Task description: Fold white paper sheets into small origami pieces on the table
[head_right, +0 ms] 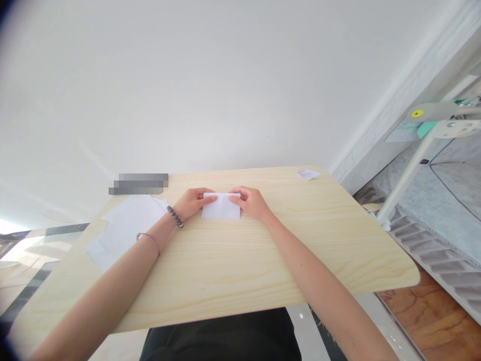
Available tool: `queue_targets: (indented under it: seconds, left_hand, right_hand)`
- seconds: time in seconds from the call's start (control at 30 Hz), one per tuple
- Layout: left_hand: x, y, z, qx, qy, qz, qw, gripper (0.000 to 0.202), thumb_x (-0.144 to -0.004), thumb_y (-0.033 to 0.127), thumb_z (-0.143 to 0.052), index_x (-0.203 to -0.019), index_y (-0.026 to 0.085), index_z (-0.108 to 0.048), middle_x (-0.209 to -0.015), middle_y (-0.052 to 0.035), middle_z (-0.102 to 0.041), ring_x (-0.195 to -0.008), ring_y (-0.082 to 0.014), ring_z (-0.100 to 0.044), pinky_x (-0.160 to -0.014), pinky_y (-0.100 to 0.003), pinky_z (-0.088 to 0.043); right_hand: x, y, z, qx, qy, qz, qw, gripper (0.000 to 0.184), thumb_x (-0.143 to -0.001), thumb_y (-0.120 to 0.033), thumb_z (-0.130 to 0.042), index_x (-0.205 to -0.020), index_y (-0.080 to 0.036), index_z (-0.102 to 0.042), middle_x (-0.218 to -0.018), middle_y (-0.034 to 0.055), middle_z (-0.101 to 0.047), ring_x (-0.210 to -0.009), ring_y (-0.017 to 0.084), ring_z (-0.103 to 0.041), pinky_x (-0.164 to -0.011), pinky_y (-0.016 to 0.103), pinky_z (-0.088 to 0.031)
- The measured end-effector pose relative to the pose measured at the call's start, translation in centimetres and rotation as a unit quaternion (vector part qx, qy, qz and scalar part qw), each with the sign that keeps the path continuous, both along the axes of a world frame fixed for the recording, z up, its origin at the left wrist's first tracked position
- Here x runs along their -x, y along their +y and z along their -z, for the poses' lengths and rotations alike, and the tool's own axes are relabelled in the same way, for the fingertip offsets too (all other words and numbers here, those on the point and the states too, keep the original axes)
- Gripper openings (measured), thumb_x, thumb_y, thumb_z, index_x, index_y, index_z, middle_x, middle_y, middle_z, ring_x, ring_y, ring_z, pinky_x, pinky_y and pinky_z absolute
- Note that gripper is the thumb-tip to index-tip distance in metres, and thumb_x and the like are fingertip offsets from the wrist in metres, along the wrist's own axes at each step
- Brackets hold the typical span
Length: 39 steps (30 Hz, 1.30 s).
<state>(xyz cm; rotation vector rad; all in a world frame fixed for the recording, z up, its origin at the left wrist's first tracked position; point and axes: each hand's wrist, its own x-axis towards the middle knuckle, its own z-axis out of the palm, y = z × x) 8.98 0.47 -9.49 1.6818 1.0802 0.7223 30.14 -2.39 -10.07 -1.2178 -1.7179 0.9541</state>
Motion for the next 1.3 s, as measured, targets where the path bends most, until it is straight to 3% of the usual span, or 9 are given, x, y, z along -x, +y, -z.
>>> queue_targets:
  seconds: [0.4,0.63,1.3]
  left_hand:
    - [-0.06,0.10,0.13,-0.008,0.001,-0.017,1.000,0.049,-0.066,0.053,-0.057,-0.092,0.012,-0.063,-0.077,-0.0056,-0.064,-0.063,-0.0139,-0.054,-0.053,-0.023,-0.039]
    - [-0.10,0.45,0.25,-0.019,0.027,-0.033,0.999,0.051,-0.067,0.058,-0.051,-0.082,0.011,-0.065,-0.056,0.0005,-0.054,-0.048,-0.0085,-0.042,-0.044,-0.020,-0.029]
    - [-0.48,0.24,0.34,-0.015,0.007,-0.060,0.998,0.045,-0.065,0.053,-0.055,-0.082,0.013,-0.066,-0.062,-0.0009,-0.059,-0.052,-0.0092,-0.046,-0.045,-0.020,-0.032]
  right_hand:
    - [0.01,-0.03,0.01,0.008,0.011,0.001,1.000,0.032,-0.071,-0.041,-0.055,-0.092,-0.018,-0.060,-0.085,0.0042,-0.063,-0.071,0.014,-0.059,-0.059,0.025,-0.045]
    - [0.09,-0.04,-0.11,0.012,0.029,-0.003,1.000,0.031,-0.070,-0.040,-0.056,-0.091,-0.018,-0.060,-0.089,0.0044,-0.063,-0.073,0.015,-0.059,-0.060,0.025,-0.046]
    - [-0.01,0.03,-0.12,0.021,0.027,-0.010,0.999,0.030,-0.070,-0.038,-0.056,-0.092,-0.018,-0.061,-0.087,0.0038,-0.063,-0.072,0.014,-0.058,-0.060,0.025,-0.045]
